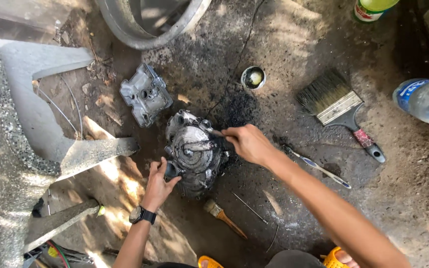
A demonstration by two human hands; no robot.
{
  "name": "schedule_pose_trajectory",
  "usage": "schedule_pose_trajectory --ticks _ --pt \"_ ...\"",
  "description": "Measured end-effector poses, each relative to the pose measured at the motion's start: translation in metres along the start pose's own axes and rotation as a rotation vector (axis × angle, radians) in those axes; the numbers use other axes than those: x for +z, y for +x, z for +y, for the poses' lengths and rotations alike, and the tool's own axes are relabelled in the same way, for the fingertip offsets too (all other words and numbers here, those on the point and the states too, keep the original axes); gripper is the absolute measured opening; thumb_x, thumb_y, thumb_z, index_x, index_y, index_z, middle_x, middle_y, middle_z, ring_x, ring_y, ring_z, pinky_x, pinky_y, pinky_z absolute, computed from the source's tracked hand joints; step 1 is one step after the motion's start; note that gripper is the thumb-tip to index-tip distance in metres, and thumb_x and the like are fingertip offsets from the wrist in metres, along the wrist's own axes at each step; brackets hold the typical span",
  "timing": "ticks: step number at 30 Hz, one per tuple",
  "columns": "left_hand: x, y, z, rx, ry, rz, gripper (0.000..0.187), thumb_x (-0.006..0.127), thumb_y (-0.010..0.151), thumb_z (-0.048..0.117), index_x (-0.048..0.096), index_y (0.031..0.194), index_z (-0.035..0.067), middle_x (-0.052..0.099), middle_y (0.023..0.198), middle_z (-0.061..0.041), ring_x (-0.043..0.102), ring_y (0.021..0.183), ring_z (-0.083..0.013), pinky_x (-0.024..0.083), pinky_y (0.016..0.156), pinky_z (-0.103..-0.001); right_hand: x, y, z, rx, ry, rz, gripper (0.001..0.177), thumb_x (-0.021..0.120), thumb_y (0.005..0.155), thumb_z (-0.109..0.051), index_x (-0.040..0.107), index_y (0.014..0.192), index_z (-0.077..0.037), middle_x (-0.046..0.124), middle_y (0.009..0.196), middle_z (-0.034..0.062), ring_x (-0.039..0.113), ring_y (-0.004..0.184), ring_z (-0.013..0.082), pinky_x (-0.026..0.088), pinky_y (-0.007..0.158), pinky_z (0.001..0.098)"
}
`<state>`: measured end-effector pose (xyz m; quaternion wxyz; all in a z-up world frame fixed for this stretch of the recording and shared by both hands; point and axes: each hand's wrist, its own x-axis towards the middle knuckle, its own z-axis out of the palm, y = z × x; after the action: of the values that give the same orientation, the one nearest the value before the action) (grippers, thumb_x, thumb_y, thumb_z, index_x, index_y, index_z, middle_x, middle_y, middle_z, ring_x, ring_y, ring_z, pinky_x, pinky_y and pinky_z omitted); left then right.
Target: Cleaning motorcycle engine components with a brush and solvent.
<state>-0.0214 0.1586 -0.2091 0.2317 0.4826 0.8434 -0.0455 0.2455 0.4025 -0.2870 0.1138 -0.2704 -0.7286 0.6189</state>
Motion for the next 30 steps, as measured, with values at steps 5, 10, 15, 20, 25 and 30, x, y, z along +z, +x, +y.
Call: schedule_pose_trajectory --ticks 5,10,15,20,25,30 --pt "0.003 -0.001 -0.004 -0.017 -0.004 -0.001 0.093 0.085 0.077 0.020 0.036 0.150 -0.010 0.052 0.115 -0.019 0.056 0.104 -0.0327 0.051 0.088 -0.042 -0.014 0.011 -0.006 -0.011 -0.118 -0.016 0.024 0.061 0.096 -0.008 0.077 0.114 -0.008 0.074 0.075 0.0173 0.066 0.055 0.0298 0.054 0.058 0.0458" --pt "-0.003 -0.005 0.005 -0.013 0.004 0.027 0.090 0.085 0.078 0.022 0.038 0.148 -0.011 0.050 0.114 -0.019 0.056 0.101 -0.0345 0.051 0.087 -0.043 -0.027 0.024 -0.049 -0.079 -0.325 -0.061 0.020 0.064 0.089 -0.008 0.077 0.103 -0.007 0.074 0.085 0.0210 0.072 0.078 0.0385 0.058 0.074 0.0496" --pt "-0.003 -0.005 0.010 -0.039 -0.004 0.015 0.090 0.085 0.080 0.023 0.036 0.148 -0.010 0.050 0.114 -0.018 0.056 0.100 -0.0347 0.050 0.084 -0.045 -0.017 0.039 -0.061 -0.122 -0.556 -0.139 0.013 0.064 0.083 -0.004 0.075 0.090 -0.004 0.074 0.088 0.0197 0.073 0.087 0.0388 0.060 0.078 0.0481" --pt "-0.022 -0.003 0.031 -0.204 0.081 -0.137 0.093 0.079 0.086 0.029 0.031 0.160 -0.001 0.047 0.117 -0.014 0.056 0.096 -0.0327 0.049 0.077 -0.048 0.019 0.104 -0.063 -0.143 -0.609 -0.132 0.016 0.062 0.088 -0.010 0.076 0.095 -0.006 0.074 0.098 0.0183 0.074 0.094 0.0369 0.060 0.080 0.0466" --pt "-0.002 0.002 -0.001 0.001 0.027 -0.012 0.091 0.083 0.082 0.026 0.035 0.149 -0.010 0.047 0.114 -0.017 0.054 0.100 -0.0342 0.050 0.083 -0.046 -0.010 0.115 -0.075 -0.113 -0.715 -0.270 0.020 0.062 0.087 -0.010 0.076 0.102 -0.009 0.073 0.104 0.0170 0.073 0.098 0.0362 0.060 0.082 0.0462" --pt "0.004 -0.003 -0.005 0.007 0.019 0.006 0.091 0.085 0.080 0.025 0.036 0.147 -0.012 0.046 0.114 -0.021 0.050 0.105 -0.0387 0.049 0.087 -0.047 -0.007 0.126 -0.086 -0.113 -0.779 -0.340 0.021 0.060 0.091 -0.012 0.076 0.105 -0.011 0.073 0.104 0.0161 0.073 0.096 0.0355 0.062 0.078 0.0460"
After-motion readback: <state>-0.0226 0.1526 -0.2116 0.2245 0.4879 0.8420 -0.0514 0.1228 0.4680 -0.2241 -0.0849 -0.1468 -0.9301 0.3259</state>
